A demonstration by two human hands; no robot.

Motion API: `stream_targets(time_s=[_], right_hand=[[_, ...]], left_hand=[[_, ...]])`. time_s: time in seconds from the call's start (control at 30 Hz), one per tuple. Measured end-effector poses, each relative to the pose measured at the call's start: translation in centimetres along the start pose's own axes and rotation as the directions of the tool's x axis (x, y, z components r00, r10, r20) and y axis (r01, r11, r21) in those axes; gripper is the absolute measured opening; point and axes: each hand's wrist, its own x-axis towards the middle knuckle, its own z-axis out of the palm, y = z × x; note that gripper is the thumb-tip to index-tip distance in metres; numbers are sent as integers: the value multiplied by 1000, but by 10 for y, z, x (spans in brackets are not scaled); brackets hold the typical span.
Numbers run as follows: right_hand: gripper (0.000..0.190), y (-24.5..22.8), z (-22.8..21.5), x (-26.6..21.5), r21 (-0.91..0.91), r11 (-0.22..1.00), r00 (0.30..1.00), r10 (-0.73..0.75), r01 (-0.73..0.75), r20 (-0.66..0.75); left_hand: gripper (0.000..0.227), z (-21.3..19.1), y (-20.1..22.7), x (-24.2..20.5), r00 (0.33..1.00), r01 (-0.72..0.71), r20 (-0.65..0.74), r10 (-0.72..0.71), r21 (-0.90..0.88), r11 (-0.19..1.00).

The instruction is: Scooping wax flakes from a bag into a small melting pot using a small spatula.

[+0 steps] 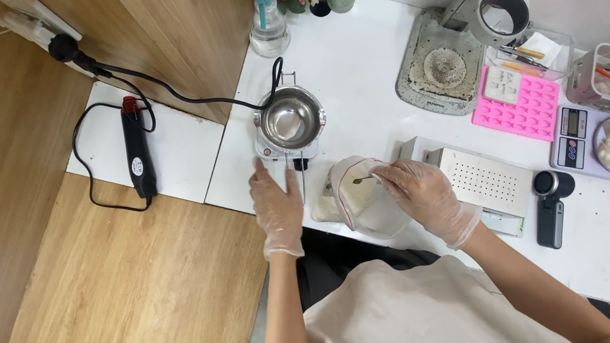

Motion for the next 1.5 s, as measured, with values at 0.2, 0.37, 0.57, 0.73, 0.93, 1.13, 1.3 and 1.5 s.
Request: stream_targets(time_s=[0.2,0.37,0.57,0.73,0.93,1.13,1.3,1.5], right_hand=[[5,0,-7,2,2,1000,1000,-14,14,21],[7,3,-13,3,47,999,997,-22,19,69],[15,7,-10,-3,84,996,999,4,-7,37],[22,13,-1,-3,103,993,998,48,-51,33],[22,14,3,1,92,995,998,30,-35,52],[21,5,-6,7,120,991,998,61,-65,35],[18,5,-7,6,137,987,996,87,-89,20],[20,15,7,0,96,989,993,104,-109,52]], left_hand=[[57,10,-61,100,979,199,168,-116,-663,721],[64,21,-50,154,977,175,215,-1,-793,583],[63,-41,-4,139,977,-134,12,213,-744,654],[80,-76,-1,106,942,-146,149,299,-623,769],[72,-58,34,117,897,16,320,304,-712,702],[30,-31,58,155,978,13,114,177,-872,489],[38,-23,48,173,946,84,134,295,-981,176],[29,-16,31,182,984,71,56,167,-994,-84]])
